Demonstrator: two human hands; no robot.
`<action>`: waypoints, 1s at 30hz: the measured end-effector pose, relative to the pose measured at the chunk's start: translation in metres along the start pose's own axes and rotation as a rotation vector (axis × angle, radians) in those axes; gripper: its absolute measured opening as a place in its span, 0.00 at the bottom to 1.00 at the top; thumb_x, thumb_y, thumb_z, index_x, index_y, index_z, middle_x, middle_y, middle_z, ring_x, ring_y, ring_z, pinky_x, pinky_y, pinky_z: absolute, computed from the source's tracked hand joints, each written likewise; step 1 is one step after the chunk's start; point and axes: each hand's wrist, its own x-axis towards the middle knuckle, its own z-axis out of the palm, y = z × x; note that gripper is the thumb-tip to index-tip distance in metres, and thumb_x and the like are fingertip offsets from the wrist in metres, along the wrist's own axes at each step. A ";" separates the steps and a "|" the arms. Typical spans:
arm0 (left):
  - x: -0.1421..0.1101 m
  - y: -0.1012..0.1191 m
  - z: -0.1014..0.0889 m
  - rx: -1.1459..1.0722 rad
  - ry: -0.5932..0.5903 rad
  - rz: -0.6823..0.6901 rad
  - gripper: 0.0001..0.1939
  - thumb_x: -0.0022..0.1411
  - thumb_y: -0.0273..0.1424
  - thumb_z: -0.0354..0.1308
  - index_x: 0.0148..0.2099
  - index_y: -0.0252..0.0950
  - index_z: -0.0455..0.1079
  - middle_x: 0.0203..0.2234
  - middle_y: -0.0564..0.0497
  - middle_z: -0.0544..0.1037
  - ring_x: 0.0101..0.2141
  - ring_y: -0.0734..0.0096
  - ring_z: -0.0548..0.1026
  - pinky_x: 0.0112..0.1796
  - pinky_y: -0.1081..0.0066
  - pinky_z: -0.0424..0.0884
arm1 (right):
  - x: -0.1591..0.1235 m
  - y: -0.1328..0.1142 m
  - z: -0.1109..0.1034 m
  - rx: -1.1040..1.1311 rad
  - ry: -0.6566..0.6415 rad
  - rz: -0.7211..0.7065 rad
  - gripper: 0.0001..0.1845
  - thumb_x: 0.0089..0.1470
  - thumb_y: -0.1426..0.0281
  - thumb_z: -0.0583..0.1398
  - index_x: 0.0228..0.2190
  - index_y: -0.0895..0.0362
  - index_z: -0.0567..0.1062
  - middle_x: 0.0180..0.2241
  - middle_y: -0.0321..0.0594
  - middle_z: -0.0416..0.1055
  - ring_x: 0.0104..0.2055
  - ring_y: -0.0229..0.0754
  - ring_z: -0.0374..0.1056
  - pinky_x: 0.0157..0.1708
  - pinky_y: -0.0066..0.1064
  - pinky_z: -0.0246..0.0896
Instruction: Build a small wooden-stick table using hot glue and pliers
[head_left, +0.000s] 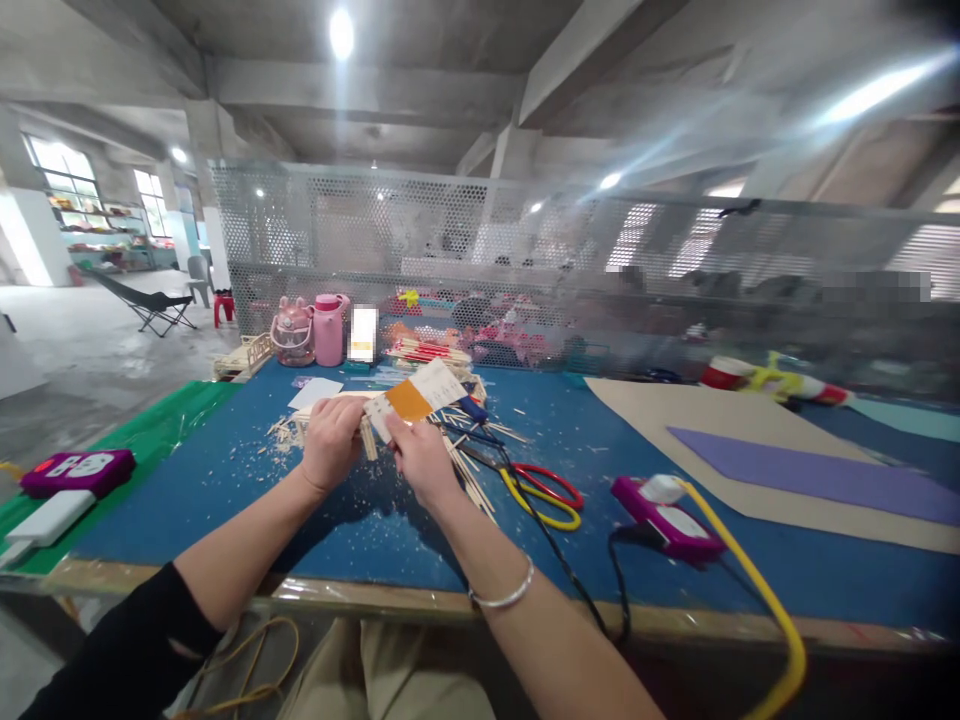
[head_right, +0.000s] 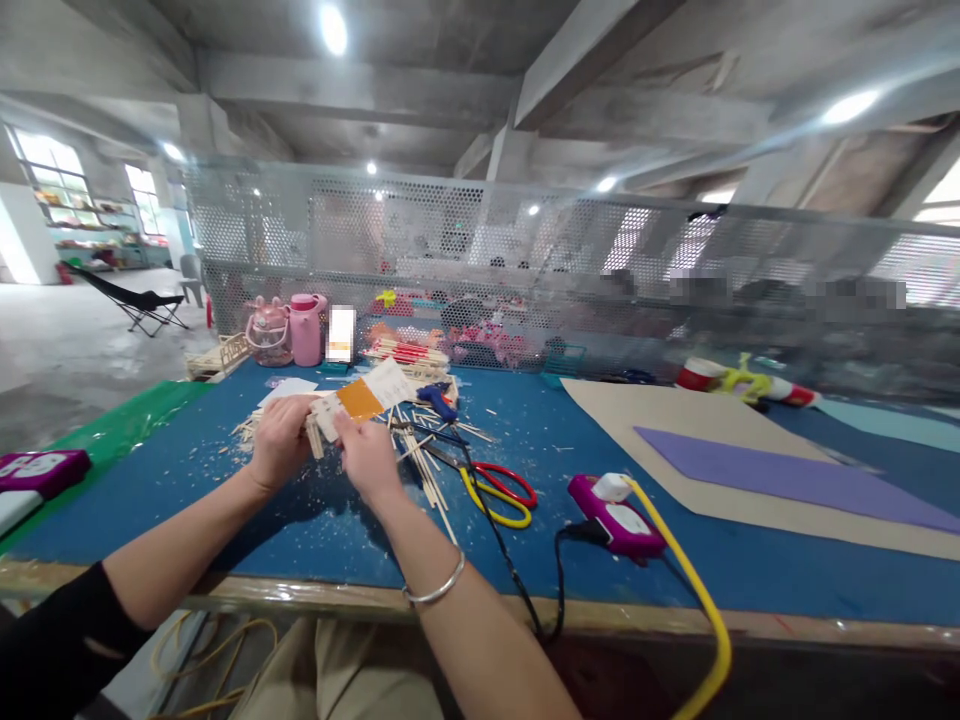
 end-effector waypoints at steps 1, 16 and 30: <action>0.000 0.000 0.000 -0.004 0.004 0.000 0.07 0.58 0.23 0.49 0.36 0.35 0.67 0.31 0.46 0.78 0.33 0.65 0.74 0.34 0.68 0.63 | 0.002 0.001 -0.001 -0.034 0.006 -0.002 0.27 0.47 0.50 0.54 0.10 0.56 0.63 0.06 0.30 0.54 0.11 0.32 0.49 0.14 0.27 0.43; -0.002 0.001 0.000 -0.036 -0.014 0.017 0.09 0.58 0.23 0.48 0.38 0.36 0.67 0.31 0.47 0.78 0.34 0.65 0.74 0.36 0.67 0.63 | 0.004 -0.001 -0.003 0.117 0.095 0.207 0.24 0.45 0.53 0.58 0.09 0.55 0.62 0.05 0.28 0.51 0.10 0.31 0.47 0.13 0.25 0.40; -0.001 0.002 -0.002 -0.059 -0.016 0.035 0.08 0.58 0.23 0.48 0.38 0.36 0.67 0.32 0.46 0.79 0.34 0.66 0.74 0.36 0.67 0.63 | 0.002 -0.011 -0.008 0.397 -0.120 0.385 0.25 0.41 0.54 0.61 0.10 0.56 0.59 0.02 0.24 0.46 0.07 0.27 0.39 0.10 0.22 0.30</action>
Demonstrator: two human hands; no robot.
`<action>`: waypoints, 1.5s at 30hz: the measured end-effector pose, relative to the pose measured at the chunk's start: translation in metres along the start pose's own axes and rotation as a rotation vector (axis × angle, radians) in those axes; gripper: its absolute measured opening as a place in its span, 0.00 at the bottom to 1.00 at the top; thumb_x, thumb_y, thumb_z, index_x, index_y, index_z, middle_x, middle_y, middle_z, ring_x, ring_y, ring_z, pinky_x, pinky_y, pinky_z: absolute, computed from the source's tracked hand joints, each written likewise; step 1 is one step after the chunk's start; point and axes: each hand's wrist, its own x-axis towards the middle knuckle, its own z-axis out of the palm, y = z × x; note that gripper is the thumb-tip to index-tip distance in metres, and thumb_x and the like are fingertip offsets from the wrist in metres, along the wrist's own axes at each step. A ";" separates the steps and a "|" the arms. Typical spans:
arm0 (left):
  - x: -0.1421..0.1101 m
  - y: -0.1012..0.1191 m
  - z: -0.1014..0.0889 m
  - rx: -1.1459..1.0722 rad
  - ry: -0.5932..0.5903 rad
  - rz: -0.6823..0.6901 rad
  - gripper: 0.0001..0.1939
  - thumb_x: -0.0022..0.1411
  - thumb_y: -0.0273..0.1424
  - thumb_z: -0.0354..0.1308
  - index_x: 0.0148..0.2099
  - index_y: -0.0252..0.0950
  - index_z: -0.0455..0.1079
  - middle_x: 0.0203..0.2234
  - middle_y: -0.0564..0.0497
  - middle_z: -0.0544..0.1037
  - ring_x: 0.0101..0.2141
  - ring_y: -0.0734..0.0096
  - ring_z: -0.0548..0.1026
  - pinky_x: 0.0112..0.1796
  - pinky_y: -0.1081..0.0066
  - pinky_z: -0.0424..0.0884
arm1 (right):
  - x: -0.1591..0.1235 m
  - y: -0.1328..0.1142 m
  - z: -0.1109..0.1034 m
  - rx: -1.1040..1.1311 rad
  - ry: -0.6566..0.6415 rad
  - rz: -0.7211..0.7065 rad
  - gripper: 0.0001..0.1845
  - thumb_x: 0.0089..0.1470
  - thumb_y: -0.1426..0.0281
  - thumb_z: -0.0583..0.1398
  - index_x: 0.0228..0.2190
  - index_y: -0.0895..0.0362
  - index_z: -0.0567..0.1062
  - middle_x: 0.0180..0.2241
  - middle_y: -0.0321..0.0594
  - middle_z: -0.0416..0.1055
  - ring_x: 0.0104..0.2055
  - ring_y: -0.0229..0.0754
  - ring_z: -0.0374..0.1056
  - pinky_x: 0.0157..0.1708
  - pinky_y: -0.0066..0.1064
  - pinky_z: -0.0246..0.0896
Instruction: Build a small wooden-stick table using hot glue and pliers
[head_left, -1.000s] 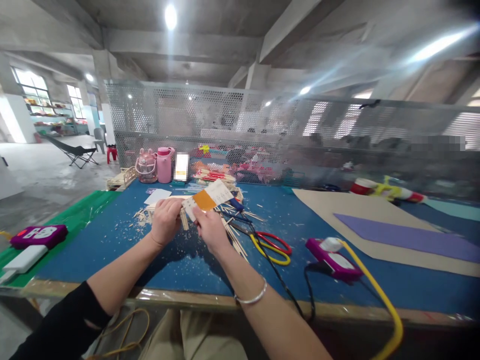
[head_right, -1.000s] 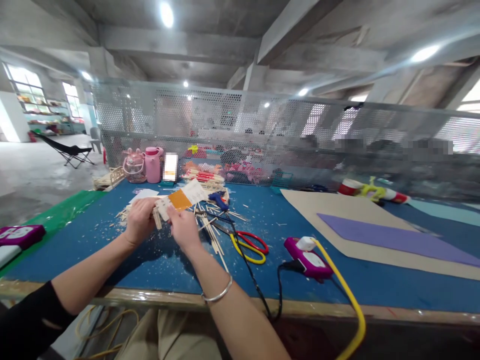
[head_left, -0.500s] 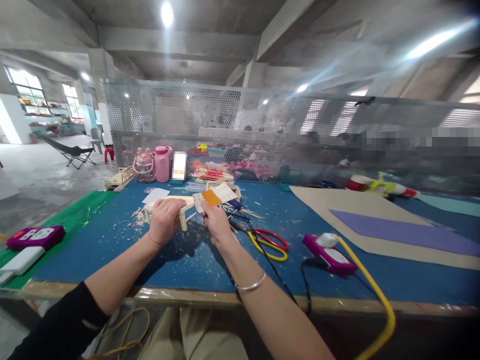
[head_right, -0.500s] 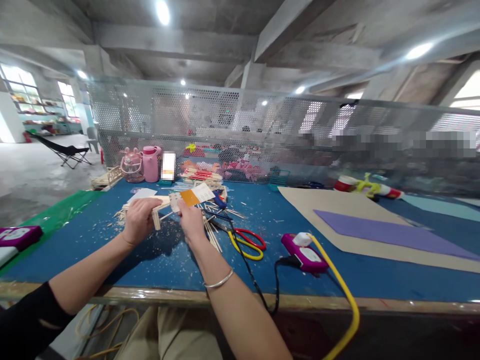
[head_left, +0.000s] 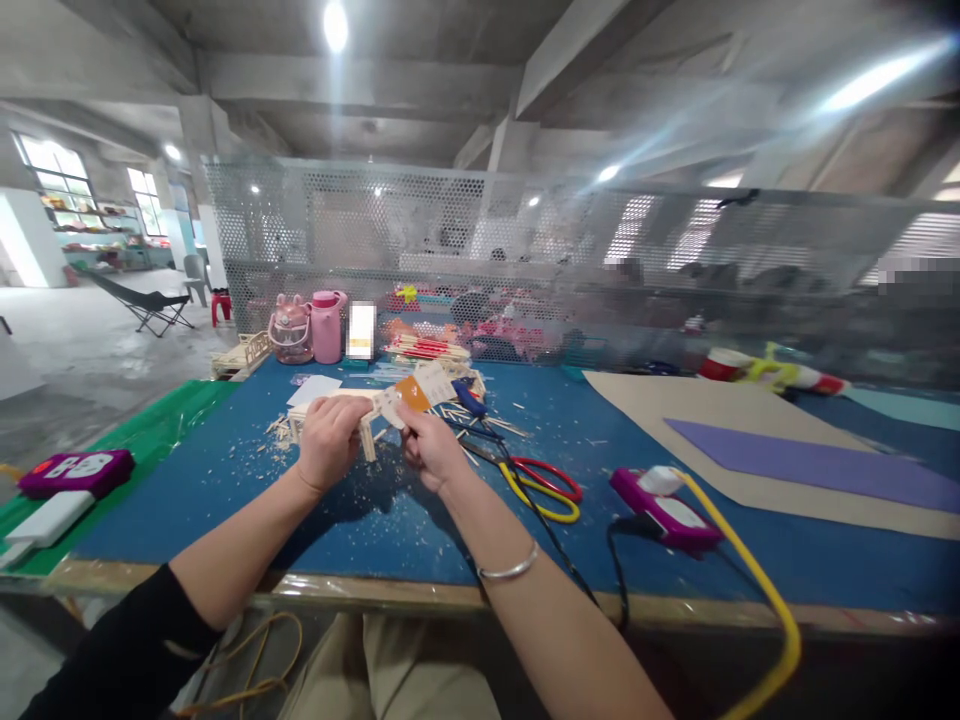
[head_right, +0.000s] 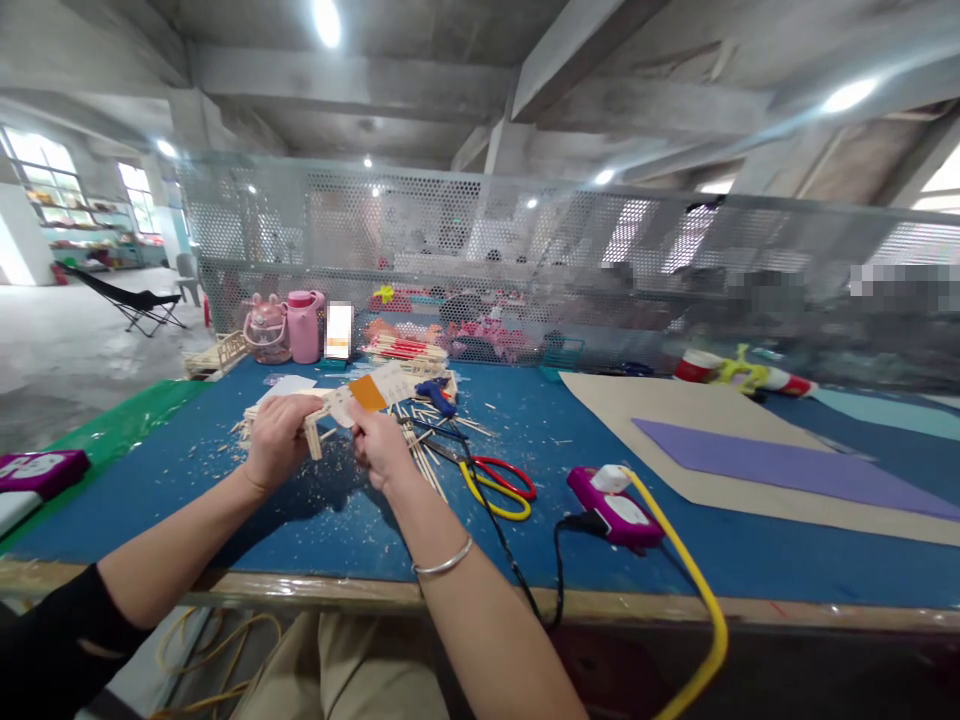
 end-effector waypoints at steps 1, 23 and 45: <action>0.000 0.001 0.000 -0.014 -0.004 0.014 0.08 0.58 0.23 0.48 0.38 0.36 0.67 0.32 0.47 0.79 0.35 0.66 0.74 0.36 0.67 0.63 | 0.000 -0.001 -0.001 0.008 0.032 -0.001 0.25 0.42 0.54 0.61 0.10 0.55 0.58 0.02 0.24 0.45 0.07 0.27 0.38 0.10 0.22 0.30; -0.006 -0.022 0.010 -0.448 -0.071 -0.589 0.14 0.50 0.37 0.57 0.39 0.36 0.64 0.29 0.50 0.74 0.29 0.68 0.72 0.31 0.70 0.70 | 0.009 -0.001 -0.008 0.235 0.109 -0.128 0.15 0.41 0.59 0.63 0.21 0.58 0.69 0.14 0.29 0.64 0.15 0.31 0.59 0.16 0.23 0.53; -0.003 -0.017 0.008 -0.520 0.008 -0.712 0.16 0.51 0.35 0.58 0.42 0.36 0.63 0.32 0.50 0.71 0.30 0.70 0.70 0.32 0.70 0.67 | 0.008 -0.008 -0.011 0.337 -0.003 -0.107 0.06 0.48 0.69 0.57 0.31 0.56 0.67 0.21 0.32 0.72 0.16 0.33 0.66 0.09 0.19 0.50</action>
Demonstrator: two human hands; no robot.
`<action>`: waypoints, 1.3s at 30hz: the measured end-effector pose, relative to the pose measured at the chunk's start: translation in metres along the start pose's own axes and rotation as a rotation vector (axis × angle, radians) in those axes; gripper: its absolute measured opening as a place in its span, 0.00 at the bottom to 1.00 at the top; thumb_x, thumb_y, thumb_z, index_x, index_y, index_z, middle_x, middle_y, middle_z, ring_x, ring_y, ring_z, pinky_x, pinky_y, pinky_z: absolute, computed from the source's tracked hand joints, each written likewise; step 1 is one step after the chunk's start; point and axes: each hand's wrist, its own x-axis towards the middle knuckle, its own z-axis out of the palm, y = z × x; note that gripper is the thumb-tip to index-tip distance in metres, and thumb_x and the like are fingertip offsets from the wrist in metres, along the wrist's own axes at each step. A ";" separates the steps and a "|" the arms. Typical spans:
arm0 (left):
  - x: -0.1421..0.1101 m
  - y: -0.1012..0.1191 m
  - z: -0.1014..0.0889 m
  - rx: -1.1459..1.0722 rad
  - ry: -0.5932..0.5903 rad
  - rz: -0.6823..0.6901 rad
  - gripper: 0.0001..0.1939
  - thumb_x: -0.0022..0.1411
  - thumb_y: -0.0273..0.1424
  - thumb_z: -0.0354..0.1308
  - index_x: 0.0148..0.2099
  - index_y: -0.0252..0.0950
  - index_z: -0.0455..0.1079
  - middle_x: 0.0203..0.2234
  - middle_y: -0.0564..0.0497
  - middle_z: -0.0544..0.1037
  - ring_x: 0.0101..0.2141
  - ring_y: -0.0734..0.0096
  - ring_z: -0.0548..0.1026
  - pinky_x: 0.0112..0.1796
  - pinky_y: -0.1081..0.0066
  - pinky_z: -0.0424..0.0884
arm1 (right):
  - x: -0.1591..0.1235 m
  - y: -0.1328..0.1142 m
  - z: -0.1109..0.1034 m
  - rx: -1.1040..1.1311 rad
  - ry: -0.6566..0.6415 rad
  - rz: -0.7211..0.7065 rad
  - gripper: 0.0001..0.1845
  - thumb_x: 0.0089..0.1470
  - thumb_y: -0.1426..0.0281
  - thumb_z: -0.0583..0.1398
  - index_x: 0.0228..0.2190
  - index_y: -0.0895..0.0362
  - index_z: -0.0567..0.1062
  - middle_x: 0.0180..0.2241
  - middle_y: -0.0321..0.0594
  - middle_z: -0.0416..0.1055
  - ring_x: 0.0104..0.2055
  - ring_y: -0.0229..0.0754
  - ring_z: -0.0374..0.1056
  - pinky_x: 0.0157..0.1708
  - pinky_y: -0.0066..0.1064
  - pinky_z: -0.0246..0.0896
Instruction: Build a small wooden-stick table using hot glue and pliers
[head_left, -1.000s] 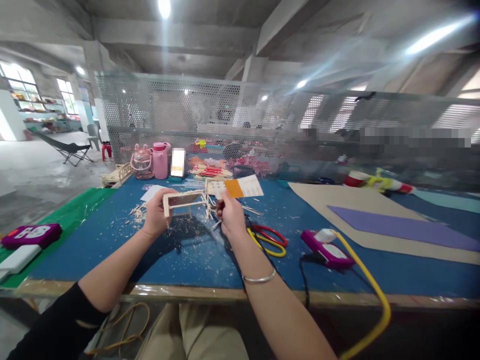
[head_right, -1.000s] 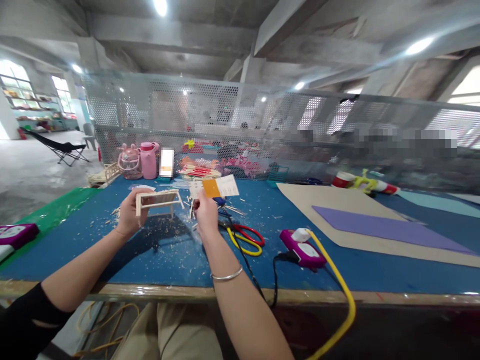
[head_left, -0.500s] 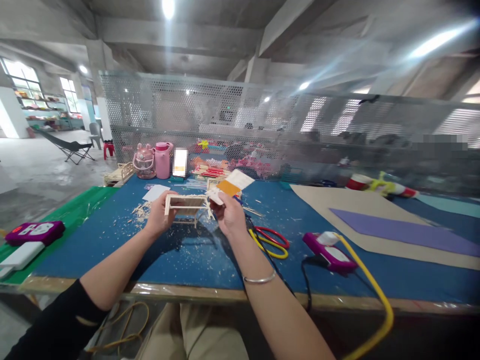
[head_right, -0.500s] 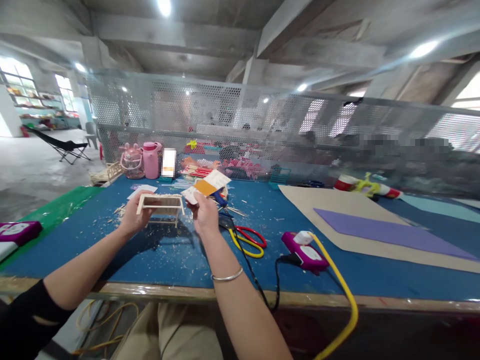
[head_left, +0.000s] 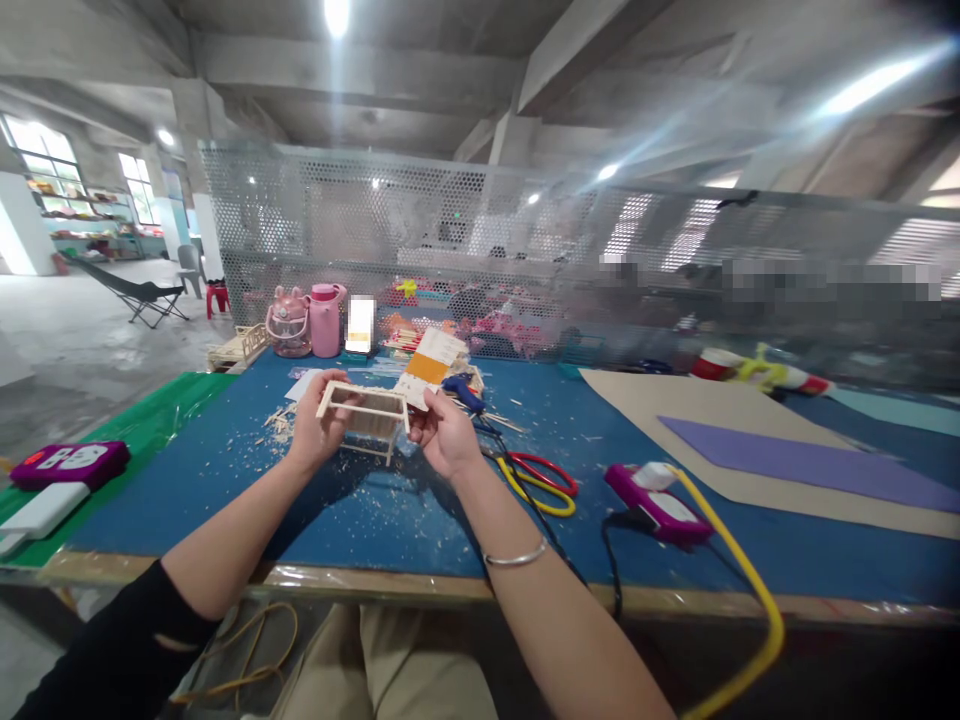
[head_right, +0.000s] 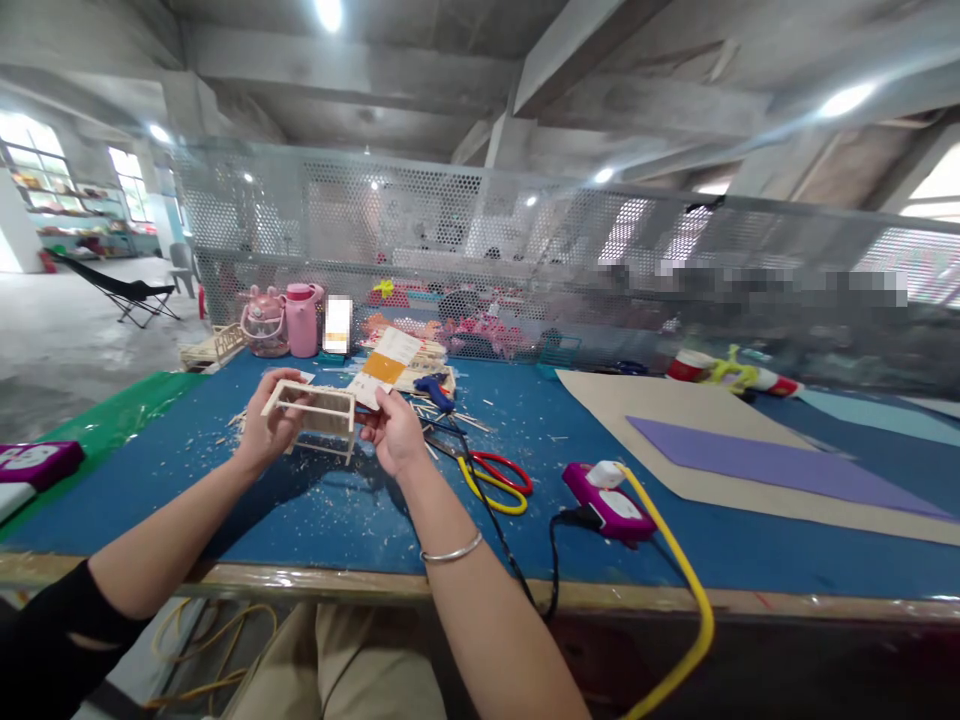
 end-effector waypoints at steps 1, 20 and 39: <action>0.000 -0.002 0.001 0.044 0.066 -0.019 0.19 0.50 0.35 0.59 0.43 0.36 0.62 0.34 0.49 0.70 0.31 0.70 0.70 0.33 0.70 0.67 | 0.000 0.001 0.001 0.014 0.012 0.008 0.06 0.49 0.70 0.56 0.33 0.56 0.67 0.22 0.33 0.73 0.17 0.34 0.67 0.10 0.19 0.53; -0.022 0.022 0.029 -0.112 -0.024 -0.104 0.31 0.50 0.38 0.61 0.54 0.34 0.58 0.46 0.40 0.69 0.46 0.59 0.71 0.48 0.59 0.66 | -0.008 0.020 0.016 0.114 -0.021 0.050 0.07 0.49 0.76 0.54 0.31 0.59 0.70 0.24 0.36 0.75 0.19 0.35 0.69 0.13 0.22 0.63; -0.011 0.004 0.010 0.489 -0.035 0.608 0.13 0.58 0.26 0.51 0.46 0.36 0.68 0.42 0.44 0.77 0.43 0.67 0.74 0.44 0.68 0.70 | -0.008 0.005 0.001 -0.248 -0.196 0.097 0.13 0.39 0.72 0.61 0.30 0.57 0.65 0.14 0.31 0.70 0.12 0.31 0.62 0.10 0.17 0.53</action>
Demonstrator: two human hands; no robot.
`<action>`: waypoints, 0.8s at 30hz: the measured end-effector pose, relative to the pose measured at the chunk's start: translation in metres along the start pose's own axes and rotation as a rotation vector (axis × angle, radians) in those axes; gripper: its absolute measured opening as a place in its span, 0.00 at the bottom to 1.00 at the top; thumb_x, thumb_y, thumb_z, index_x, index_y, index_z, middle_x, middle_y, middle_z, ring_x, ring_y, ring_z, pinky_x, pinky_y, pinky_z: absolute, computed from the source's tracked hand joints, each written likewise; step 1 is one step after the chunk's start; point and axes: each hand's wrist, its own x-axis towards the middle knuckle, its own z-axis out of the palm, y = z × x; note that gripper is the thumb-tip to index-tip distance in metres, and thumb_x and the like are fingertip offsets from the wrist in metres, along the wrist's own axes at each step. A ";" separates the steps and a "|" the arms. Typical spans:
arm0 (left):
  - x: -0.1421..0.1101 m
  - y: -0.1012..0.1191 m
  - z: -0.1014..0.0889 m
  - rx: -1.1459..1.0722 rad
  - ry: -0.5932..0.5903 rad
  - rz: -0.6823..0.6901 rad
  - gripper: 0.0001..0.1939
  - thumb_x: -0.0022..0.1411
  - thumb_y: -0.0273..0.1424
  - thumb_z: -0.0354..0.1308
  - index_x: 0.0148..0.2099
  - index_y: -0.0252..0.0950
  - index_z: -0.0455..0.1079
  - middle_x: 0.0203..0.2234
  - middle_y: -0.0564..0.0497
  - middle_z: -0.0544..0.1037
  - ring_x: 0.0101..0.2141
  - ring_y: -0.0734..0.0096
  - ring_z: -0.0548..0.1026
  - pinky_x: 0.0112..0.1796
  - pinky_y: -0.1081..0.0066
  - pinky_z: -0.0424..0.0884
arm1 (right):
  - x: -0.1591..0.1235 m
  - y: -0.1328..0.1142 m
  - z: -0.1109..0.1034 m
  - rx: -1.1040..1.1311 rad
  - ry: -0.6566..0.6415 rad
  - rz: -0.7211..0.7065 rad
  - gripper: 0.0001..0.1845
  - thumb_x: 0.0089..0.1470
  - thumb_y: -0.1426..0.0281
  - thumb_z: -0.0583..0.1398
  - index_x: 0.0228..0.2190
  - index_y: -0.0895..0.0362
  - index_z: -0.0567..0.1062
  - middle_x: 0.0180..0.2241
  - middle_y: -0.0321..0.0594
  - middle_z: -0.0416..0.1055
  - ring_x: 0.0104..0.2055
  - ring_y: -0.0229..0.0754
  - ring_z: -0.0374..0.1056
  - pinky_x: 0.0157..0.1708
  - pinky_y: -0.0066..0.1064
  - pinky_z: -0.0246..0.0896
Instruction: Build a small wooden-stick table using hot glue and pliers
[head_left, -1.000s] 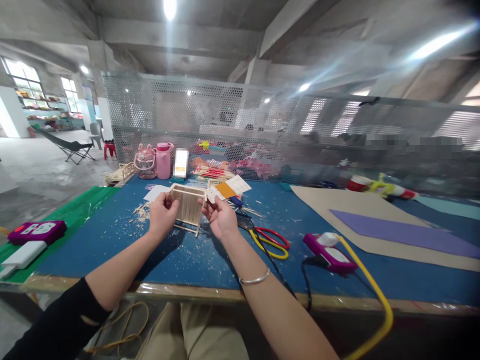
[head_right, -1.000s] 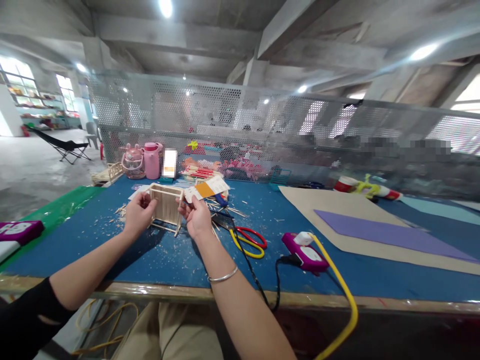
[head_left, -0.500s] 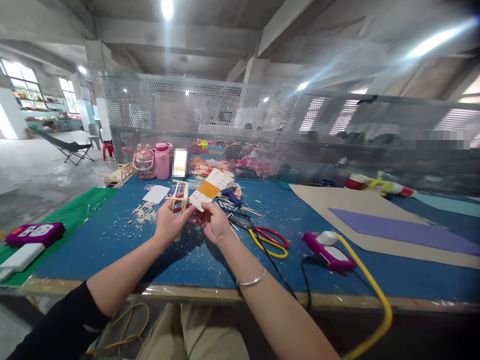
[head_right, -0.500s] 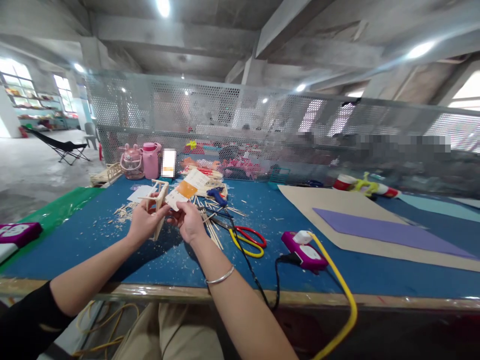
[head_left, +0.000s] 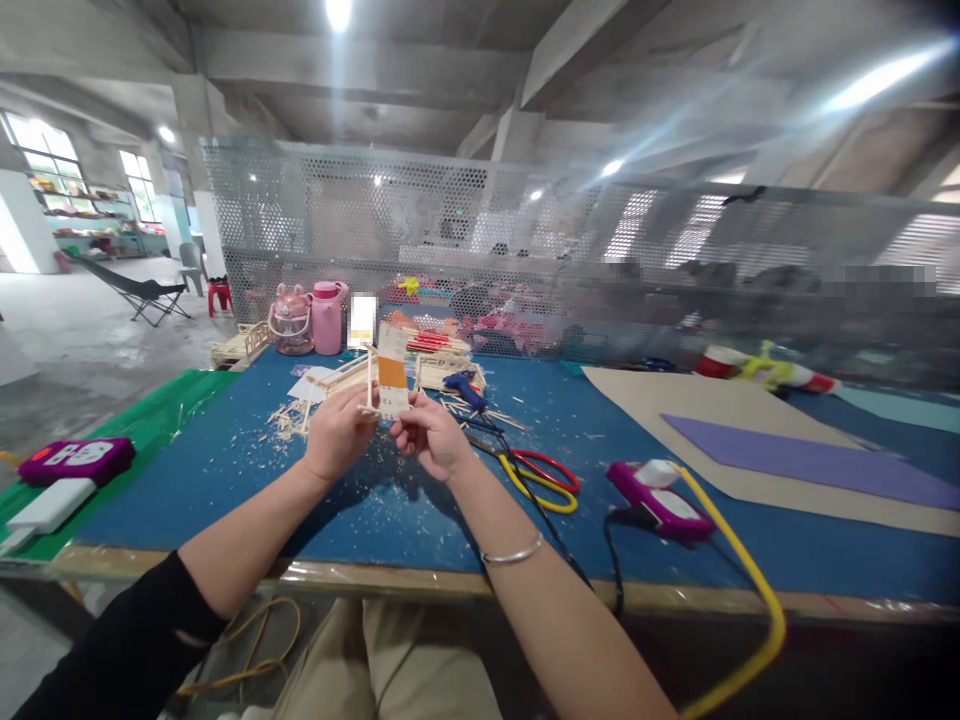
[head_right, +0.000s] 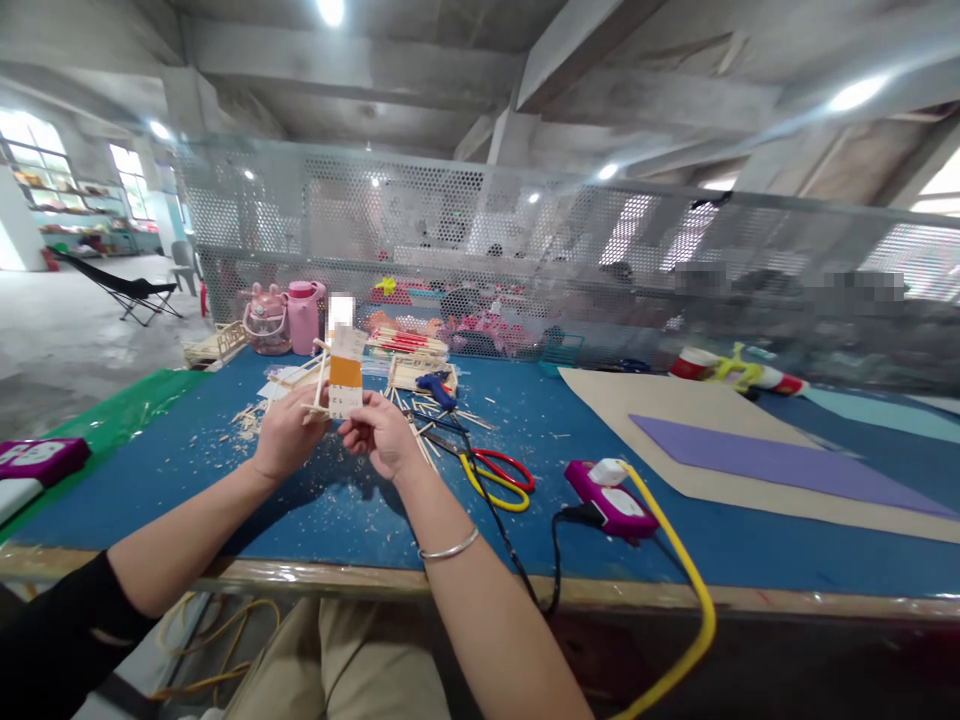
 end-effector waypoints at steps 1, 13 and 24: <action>0.001 0.002 -0.001 0.020 -0.009 0.028 0.12 0.58 0.26 0.50 0.45 0.35 0.68 0.41 0.44 0.77 0.43 0.67 0.74 0.44 0.68 0.70 | 0.001 0.002 0.001 -0.021 0.023 0.018 0.11 0.40 0.69 0.61 0.28 0.57 0.65 0.13 0.30 0.69 0.11 0.30 0.60 0.09 0.17 0.51; -0.001 0.015 -0.001 0.199 -0.028 0.056 0.06 0.57 0.28 0.52 0.31 0.36 0.69 0.28 0.49 0.79 0.26 0.71 0.75 0.26 0.75 0.66 | 0.006 0.015 0.012 -0.067 0.193 -0.081 0.22 0.34 0.55 0.65 0.27 0.58 0.67 0.10 0.22 0.57 0.10 0.24 0.46 0.08 0.16 0.38; -0.003 0.011 0.000 0.219 -0.069 -0.126 0.08 0.56 0.33 0.51 0.30 0.37 0.70 0.25 0.49 0.78 0.26 0.69 0.75 0.24 0.74 0.64 | 0.005 0.021 0.021 -0.109 0.206 -0.147 0.20 0.39 0.57 0.63 0.31 0.57 0.68 0.12 0.24 0.60 0.11 0.26 0.47 0.08 0.19 0.39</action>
